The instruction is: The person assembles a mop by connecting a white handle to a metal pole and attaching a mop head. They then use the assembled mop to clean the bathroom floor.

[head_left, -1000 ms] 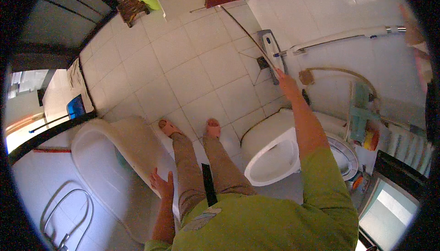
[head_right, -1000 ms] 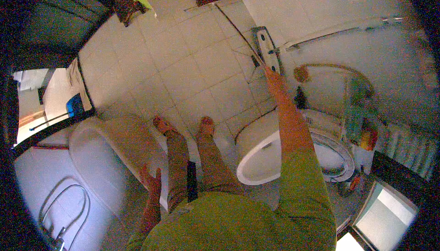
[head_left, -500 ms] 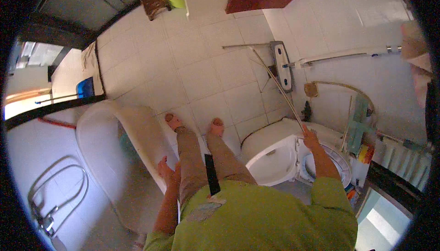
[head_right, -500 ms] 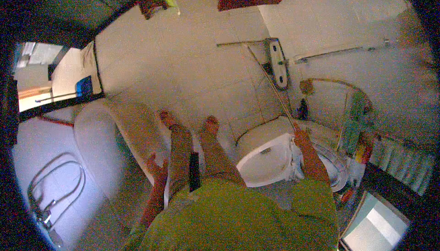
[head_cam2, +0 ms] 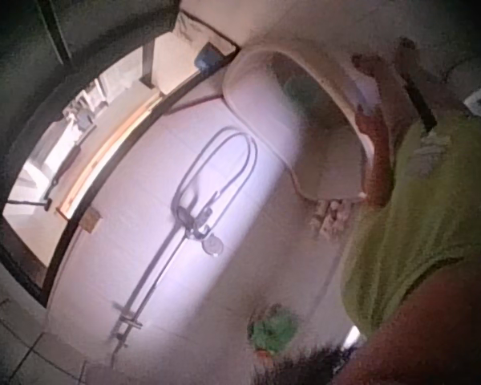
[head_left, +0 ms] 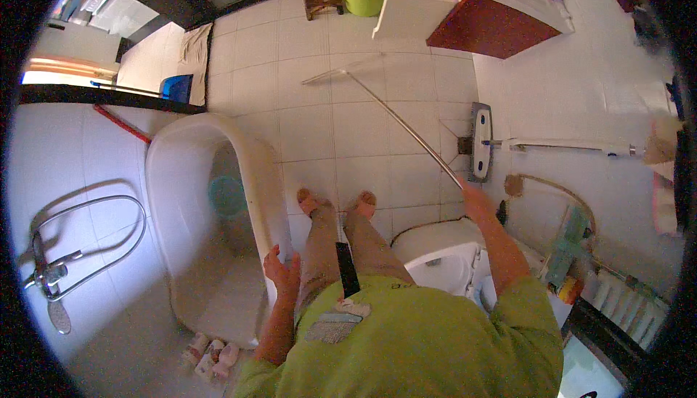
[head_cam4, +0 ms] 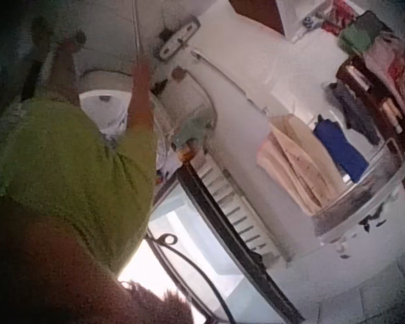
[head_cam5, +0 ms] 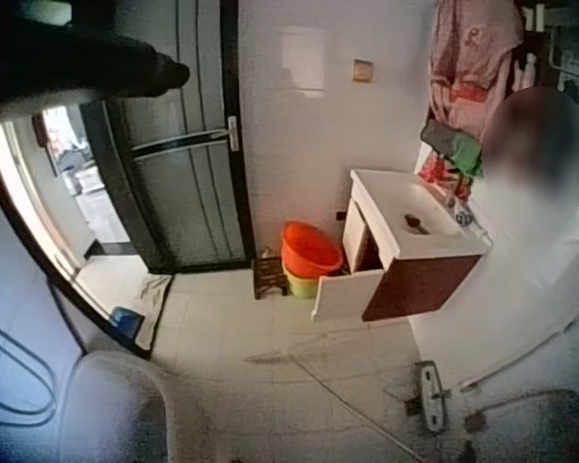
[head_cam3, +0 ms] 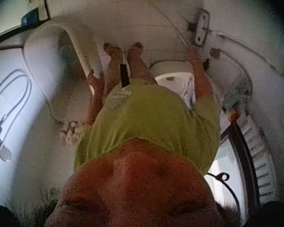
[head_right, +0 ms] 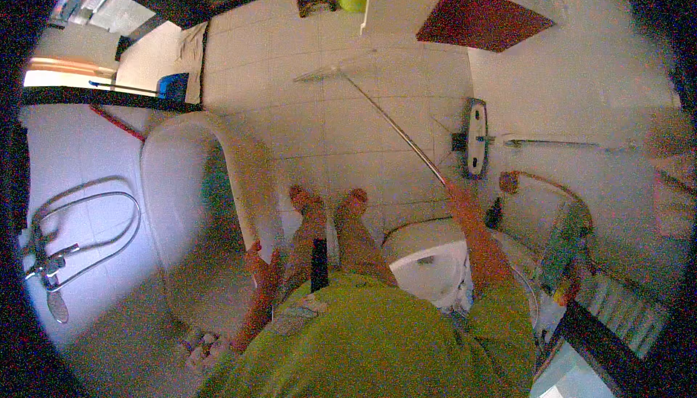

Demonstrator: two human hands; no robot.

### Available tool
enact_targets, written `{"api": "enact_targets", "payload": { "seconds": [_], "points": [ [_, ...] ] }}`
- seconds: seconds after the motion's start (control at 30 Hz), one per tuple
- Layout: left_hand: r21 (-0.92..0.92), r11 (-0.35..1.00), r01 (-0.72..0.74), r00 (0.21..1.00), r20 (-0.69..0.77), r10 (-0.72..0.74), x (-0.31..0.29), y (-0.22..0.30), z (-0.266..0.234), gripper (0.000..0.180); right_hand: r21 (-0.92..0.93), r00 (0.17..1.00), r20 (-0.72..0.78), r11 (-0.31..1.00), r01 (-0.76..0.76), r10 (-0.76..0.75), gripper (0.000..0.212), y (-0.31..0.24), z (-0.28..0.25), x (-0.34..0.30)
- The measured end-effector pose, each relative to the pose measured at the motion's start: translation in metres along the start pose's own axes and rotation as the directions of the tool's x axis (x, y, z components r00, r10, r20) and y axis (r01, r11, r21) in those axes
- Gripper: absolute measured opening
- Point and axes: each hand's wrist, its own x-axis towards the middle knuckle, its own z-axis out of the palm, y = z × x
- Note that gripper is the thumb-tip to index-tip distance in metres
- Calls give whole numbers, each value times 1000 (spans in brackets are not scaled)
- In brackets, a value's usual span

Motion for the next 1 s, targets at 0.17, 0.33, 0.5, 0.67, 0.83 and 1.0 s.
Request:
{"api": "enact_targets", "payload": {
  "seconds": [0.17, 0.33, 0.5, 0.67, 0.83, 1.0],
  "points": [
    [-87, 995, 52, 998, -30, -55, -2, -3, -11, 52, -60, 989, 110, 992, 109, -102, 46, -123, -27, 146],
    [-159, 986, -50, 981, -194, 19, -30, -76, 20, 52, -96, 976, 147, 980, 173, -158, 39, -247, -49, 241],
    [-136, 985, 106, 983, -132, -124, -40, -75, 20, 56, -160, 973, 100, 962, 222, -208, 39, -269, -37, 295],
    [-160, 975, 157, 978, -113, -176, -41, -59, 18, 57, -257, 959, 249, 946, 200, -135, 47, -178, -53, 271],
    [-54, 978, 201, 978, -41, -203, -18, -21, 5, 57, -299, 941, 336, 944, 138, -31, 72, -11, -73, 181],
    [-65, 990, 122, 992, -28, -124, -1, -6, 20, 55, -494, 817, 442, 861, -124, 371, 72, 61, -134, 72]
  ]
}}
